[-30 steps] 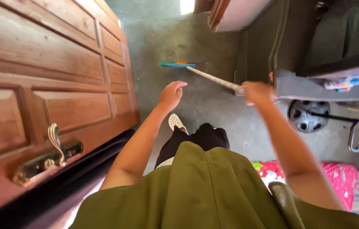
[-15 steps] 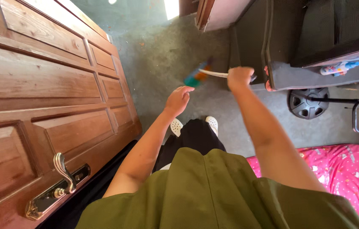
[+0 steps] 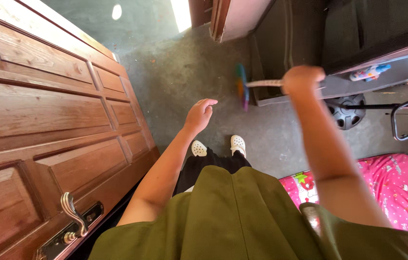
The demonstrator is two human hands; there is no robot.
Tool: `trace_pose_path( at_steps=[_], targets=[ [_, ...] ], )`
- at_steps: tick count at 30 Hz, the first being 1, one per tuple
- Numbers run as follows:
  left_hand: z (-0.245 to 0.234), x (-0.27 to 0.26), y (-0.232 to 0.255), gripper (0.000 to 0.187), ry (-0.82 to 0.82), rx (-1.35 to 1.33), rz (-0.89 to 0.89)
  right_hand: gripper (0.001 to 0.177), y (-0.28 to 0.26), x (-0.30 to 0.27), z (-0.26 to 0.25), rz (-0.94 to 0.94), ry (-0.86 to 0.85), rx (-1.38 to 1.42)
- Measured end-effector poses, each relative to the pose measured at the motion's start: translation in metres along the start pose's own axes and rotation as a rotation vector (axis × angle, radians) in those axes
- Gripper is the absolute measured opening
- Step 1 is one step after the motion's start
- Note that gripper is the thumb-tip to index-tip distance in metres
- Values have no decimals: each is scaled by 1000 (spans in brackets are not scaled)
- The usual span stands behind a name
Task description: The person cleans the floor by hand using a duster to sweep dust and debris throughout the room and across a mat.
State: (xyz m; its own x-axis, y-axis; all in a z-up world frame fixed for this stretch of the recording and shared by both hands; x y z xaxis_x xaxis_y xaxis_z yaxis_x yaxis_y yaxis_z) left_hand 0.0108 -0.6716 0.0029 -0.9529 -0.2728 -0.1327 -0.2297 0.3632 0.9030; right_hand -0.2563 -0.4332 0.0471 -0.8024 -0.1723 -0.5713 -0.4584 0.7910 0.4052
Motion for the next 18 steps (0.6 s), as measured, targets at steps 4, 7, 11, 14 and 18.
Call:
trace_pose_path(
  at_steps=[4, 7, 11, 14, 18],
  targets=[
    [4, -4, -9, 28, -6, 60, 64, 29, -116, 15, 71, 4, -31, 90],
    [14, 1, -14, 30, -68, 71, 37, 32, -195, 14, 118, 0, -124, 210],
    [23, 6, -7, 32, -197, 101, 86, 39, -221, 7, 132, -19, -305, 331],
    [15, 9, 4, 32, -192, 80, 29, 29, -146, 11, 82, -20, -211, 436],
    [7, 28, 13, 32, -123, 66, 120, 37, -35, 21, 1, 49, -143, 278]
  ],
)
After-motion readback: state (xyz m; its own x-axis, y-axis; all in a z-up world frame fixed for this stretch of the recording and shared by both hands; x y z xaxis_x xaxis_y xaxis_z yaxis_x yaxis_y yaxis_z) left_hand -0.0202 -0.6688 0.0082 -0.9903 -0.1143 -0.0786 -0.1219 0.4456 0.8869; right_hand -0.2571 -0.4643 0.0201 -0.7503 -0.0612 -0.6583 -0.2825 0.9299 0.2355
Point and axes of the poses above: each hand's wrist, its own x-axis towards the middle knuckle, its own z-axis out of the palm, y = z × x, the point moved 1 cm from there along x, towards the middle knuckle, and after that the axes turned 3 degrees about -x, right-handed, at the moved point
